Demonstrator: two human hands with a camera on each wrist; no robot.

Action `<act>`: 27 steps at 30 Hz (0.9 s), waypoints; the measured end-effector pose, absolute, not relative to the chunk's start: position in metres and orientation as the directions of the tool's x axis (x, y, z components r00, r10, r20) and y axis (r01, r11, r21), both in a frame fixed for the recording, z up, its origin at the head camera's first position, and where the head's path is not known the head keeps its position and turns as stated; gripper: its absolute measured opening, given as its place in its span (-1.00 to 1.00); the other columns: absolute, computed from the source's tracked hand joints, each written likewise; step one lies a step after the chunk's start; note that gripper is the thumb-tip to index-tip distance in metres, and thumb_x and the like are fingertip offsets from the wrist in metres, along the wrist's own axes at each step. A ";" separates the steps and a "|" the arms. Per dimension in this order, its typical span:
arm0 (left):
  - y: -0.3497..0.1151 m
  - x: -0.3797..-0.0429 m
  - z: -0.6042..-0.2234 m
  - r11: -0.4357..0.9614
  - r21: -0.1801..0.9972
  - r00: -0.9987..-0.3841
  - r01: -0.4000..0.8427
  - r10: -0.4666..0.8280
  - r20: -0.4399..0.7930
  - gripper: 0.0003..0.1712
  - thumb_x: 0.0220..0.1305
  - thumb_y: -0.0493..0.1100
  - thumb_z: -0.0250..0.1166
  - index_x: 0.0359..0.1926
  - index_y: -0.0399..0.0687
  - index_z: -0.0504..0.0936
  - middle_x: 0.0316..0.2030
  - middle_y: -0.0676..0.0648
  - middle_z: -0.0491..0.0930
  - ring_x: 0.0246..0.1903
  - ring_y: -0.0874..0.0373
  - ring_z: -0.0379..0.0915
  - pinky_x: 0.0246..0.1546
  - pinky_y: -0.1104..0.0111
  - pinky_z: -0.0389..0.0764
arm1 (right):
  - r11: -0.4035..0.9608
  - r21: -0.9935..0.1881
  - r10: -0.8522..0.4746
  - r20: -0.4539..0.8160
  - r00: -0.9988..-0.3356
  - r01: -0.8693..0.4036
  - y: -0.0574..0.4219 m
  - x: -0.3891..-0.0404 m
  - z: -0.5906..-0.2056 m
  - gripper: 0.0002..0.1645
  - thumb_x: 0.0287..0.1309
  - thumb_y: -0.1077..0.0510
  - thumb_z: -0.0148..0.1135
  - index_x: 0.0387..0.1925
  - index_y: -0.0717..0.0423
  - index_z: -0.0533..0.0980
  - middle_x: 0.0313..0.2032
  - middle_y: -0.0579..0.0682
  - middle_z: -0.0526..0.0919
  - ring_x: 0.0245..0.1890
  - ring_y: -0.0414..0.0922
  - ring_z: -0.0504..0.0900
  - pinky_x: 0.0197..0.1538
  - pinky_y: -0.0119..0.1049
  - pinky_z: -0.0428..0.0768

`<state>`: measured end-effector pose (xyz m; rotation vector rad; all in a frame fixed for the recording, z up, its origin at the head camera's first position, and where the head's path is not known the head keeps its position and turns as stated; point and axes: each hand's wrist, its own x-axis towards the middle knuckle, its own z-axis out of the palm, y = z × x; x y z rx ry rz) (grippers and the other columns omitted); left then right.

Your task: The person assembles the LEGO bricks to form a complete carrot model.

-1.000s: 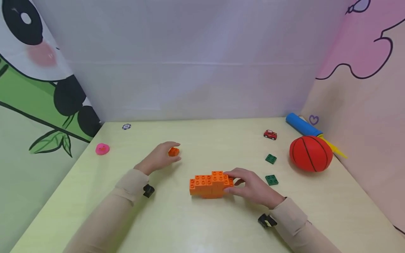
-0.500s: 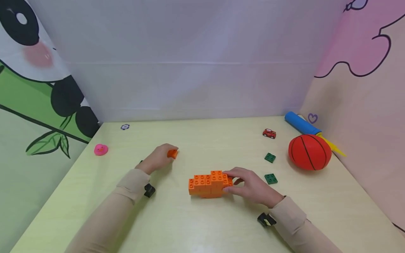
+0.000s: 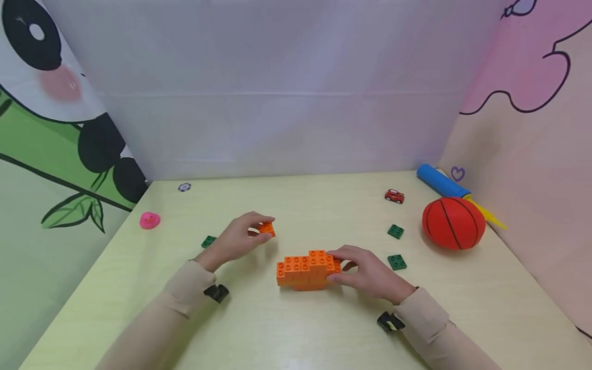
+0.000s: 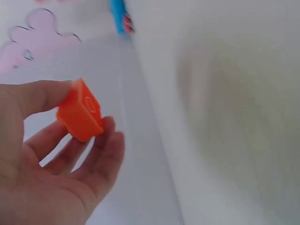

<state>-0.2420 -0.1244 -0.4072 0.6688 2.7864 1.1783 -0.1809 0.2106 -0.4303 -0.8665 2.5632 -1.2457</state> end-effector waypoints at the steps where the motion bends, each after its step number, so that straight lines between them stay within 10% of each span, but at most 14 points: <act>1: -0.121 -0.234 -0.404 0.574 0.717 -0.894 0.394 0.420 0.155 -0.51 0.35 -0.14 0.33 0.27 -0.05 0.56 0.04 0.03 0.57 -0.04 0.13 0.51 0.04 0.27 0.61 | 0.482 -0.761 -0.568 0.107 -0.816 -0.435 0.211 -0.181 -0.430 -0.34 0.22 -0.12 0.36 0.30 0.00 0.48 0.10 -0.11 0.60 0.02 -0.21 0.59 0.09 -0.20 0.62; 8: -0.091 -0.190 -0.393 0.365 0.800 -0.817 0.476 0.520 0.248 -0.52 0.30 -0.07 0.39 0.22 0.00 0.59 0.06 0.06 0.60 -0.02 0.16 0.55 0.06 0.11 0.61 | 0.505 -0.749 -0.551 0.102 -0.828 -0.428 0.212 -0.182 -0.430 -0.33 0.21 -0.14 0.36 0.30 -0.01 0.49 0.09 -0.14 0.60 0.02 -0.20 0.59 0.08 -0.22 0.62; 27: -0.072 -0.174 -0.404 0.386 0.757 -0.783 0.528 0.566 0.258 -0.51 0.29 -0.08 0.39 0.23 -0.02 0.60 0.08 0.12 0.58 -0.04 0.26 0.50 0.02 0.30 0.62 | 0.505 -0.755 -0.551 0.092 -0.830 -0.419 0.210 -0.180 -0.427 -0.33 0.20 -0.13 0.37 0.30 -0.04 0.48 0.07 -0.19 0.60 0.03 -0.21 0.58 0.08 -0.26 0.62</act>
